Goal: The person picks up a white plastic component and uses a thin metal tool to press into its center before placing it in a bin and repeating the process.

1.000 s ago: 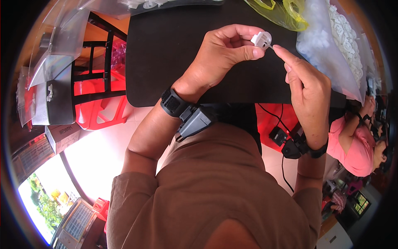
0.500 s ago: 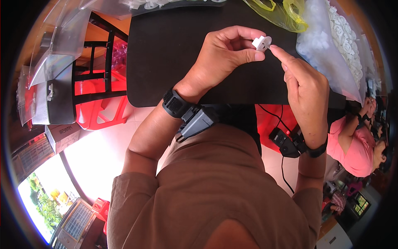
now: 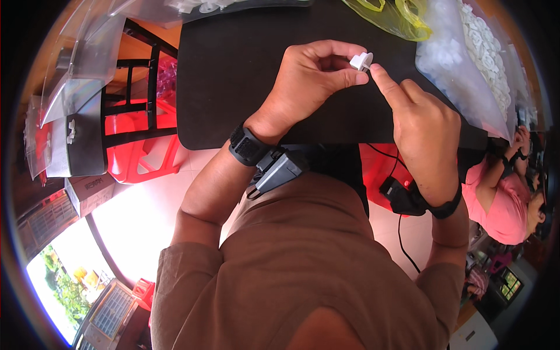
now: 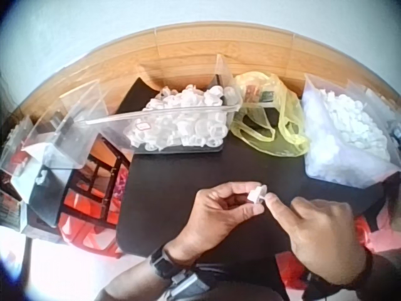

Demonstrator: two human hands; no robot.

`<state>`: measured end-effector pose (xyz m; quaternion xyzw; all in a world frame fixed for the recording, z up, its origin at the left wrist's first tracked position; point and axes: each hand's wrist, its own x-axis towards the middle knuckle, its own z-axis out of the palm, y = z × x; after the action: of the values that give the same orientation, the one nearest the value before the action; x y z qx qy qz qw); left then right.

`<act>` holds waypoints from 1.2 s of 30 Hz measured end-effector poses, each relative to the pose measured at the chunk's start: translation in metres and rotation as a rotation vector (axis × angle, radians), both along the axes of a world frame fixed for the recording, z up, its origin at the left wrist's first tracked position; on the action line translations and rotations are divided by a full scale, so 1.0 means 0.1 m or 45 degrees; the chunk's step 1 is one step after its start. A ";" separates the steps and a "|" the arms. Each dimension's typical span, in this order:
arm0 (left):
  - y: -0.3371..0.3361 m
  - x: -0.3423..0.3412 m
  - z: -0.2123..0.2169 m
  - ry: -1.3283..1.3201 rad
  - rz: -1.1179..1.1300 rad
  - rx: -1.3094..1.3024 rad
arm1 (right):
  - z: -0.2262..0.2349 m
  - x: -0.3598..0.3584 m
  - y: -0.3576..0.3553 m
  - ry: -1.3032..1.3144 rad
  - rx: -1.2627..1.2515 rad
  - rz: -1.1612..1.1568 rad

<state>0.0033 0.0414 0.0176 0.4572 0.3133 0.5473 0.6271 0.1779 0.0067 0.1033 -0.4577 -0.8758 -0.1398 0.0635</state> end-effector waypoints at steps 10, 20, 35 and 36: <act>0.00 -0.03 0.01 0.038 -0.061 -0.018 | -0.05 0.09 0.05 0.287 -0.050 0.031; 0.02 -0.03 0.01 0.014 -0.046 -0.018 | -0.08 0.10 0.04 0.408 -0.127 0.004; 0.01 -0.02 0.01 0.008 -0.030 -0.003 | -0.06 0.00 0.00 0.109 -0.027 -0.005; 0.00 -0.03 0.00 0.008 -0.027 -0.006 | -0.06 0.00 0.00 0.110 -0.027 -0.004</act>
<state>0.0007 0.0414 0.0178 0.4607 0.3117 0.5384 0.6331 0.1775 0.0069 0.0974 -0.4654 -0.8729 -0.1106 0.0962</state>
